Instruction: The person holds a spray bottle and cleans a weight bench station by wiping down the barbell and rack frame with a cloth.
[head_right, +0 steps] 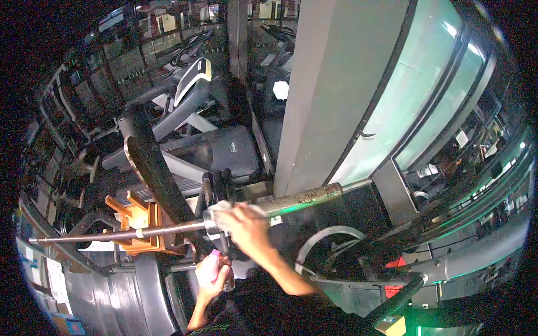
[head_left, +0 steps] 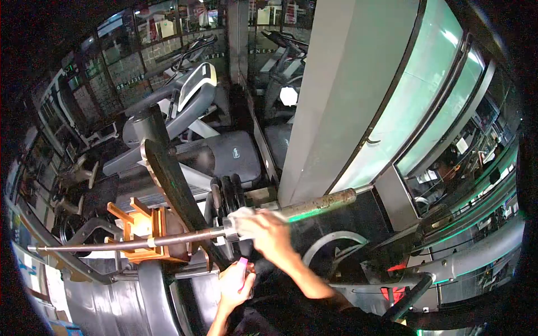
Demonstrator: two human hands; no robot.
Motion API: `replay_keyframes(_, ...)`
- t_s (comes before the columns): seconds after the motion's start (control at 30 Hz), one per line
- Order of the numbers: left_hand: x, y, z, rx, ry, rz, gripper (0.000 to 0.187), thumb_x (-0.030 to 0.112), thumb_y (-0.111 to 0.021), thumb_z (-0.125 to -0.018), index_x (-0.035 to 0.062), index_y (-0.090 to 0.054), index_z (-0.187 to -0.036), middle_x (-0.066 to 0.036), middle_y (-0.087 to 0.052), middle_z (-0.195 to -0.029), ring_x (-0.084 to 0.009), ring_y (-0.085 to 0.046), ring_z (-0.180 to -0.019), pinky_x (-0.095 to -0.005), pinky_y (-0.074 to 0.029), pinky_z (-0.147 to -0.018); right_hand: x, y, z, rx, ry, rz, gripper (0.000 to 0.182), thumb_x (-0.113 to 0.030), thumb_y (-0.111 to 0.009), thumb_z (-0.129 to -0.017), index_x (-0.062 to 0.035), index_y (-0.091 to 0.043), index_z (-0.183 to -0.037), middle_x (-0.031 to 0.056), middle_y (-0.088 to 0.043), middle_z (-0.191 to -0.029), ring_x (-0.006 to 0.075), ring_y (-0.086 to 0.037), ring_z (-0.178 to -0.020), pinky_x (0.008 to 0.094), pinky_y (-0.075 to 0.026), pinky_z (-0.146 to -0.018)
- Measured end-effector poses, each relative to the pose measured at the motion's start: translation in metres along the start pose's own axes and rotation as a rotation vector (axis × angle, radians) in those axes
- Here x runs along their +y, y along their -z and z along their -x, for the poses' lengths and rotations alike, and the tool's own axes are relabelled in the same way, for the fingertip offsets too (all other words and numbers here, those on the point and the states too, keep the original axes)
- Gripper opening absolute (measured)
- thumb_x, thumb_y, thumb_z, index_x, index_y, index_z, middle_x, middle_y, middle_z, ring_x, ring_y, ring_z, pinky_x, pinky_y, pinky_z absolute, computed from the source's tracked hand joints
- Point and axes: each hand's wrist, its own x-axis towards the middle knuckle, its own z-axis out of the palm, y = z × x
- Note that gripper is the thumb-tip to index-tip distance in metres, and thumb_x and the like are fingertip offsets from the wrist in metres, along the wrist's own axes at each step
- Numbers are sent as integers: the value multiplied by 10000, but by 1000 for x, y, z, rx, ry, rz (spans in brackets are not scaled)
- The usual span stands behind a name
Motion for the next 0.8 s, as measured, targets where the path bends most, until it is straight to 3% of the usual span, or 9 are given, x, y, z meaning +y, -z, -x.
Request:
replay_keyframes(0.07,1,-4,-4,6,-20,74,187,70,-660,-755,6,-621,-926,-99,-645,-769,-242,-642,-680,-345,-513,-688,-16,-9,-1,106,21,-56,440,-44,-614,-711,-185,-624,-1128,107,-607,-991,330,-571,-1012,439,-443,-944)
replay_keyframes(0.13,-2,-7,-3,21,-40,76,185,57,-662,-750,6,-623,-924,-97,-646,-766,-242,-642,-671,-341,-514,-678,-6,1,1,-15,-43,-45,459,-27,-625,-706,-170,-609,-1142,115,-593,-1020,358,-554,-1036,427,-445,-961)
replay_keyframes(0.2,-2,-8,-1,42,-60,75,185,43,-664,-745,5,-625,-922,-95,-647,-762,-241,-641,-662,-336,-516,-667,7,15,2,18,-145,92,355,3,-583,-744,-155,-631,-1058,76,-623,-981,355,-582,-979,422,-535,-811)
replay_keyframes(0.33,-4,-7,6,63,0,74,185,35,-662,-746,3,-627,-925,-96,-656,-767,-241,-645,-670,-333,-517,-664,115,39,2,139,-295,265,361,-28,-571,-730,-105,-618,-1079,158,-612,-950,369,-569,-981,471,-479,-844)
replay_keyframes(0.4,-6,-6,13,57,24,61,184,33,-661,-746,3,-627,-925,-96,-659,-768,-239,-645,-673,-331,-516,-665,136,71,-8,90,-675,213,333,-63,-539,-759,-69,-630,-1079,178,-633,-1000,368,-591,-960,452,-481,-851)
replay_keyframes(0.47,-8,-6,15,47,-8,33,216,72,-637,-764,9,-595,-966,-104,-647,-768,-242,-650,-697,-325,-515,-667,170,70,-7,105,-626,134,341,-107,-544,-790,-72,-618,-1121,192,-637,-1020,364,-602,-956,440,-485,-845)
replay_keyframes(0.53,-9,-5,18,40,1,42,224,62,-638,-761,5,-595,-973,-106,-647,-772,-238,-650,-697,-324,-515,-665,157,84,-16,-166,-655,217,365,-137,-565,-800,-91,-606,-1160,204,-632,-1032,363,-608,-953,440,-486,-832)
replay_keyframes(0.6,-8,-3,21,28,16,49,232,52,-639,-758,2,-594,-980,-107,-646,-776,-233,-649,-696,-322,-514,-663,144,85,-18,-224,-639,269,328,-164,-581,-806,-85,-611,-1123,203,-632,-1006,382,-604,-934,463,-484,-809)
replay_keyframes(0.8,-9,-6,21,23,28,52,264,57,-662,-754,0,-597,-1003,-114,-650,-798,-232,-654,-707,-320,-517,-676,144,75,8,202,-412,105,291,-132,-634,-762,-42,-598,-1036,194,-622,-1000,379,-594,-965,443,-475,-823)
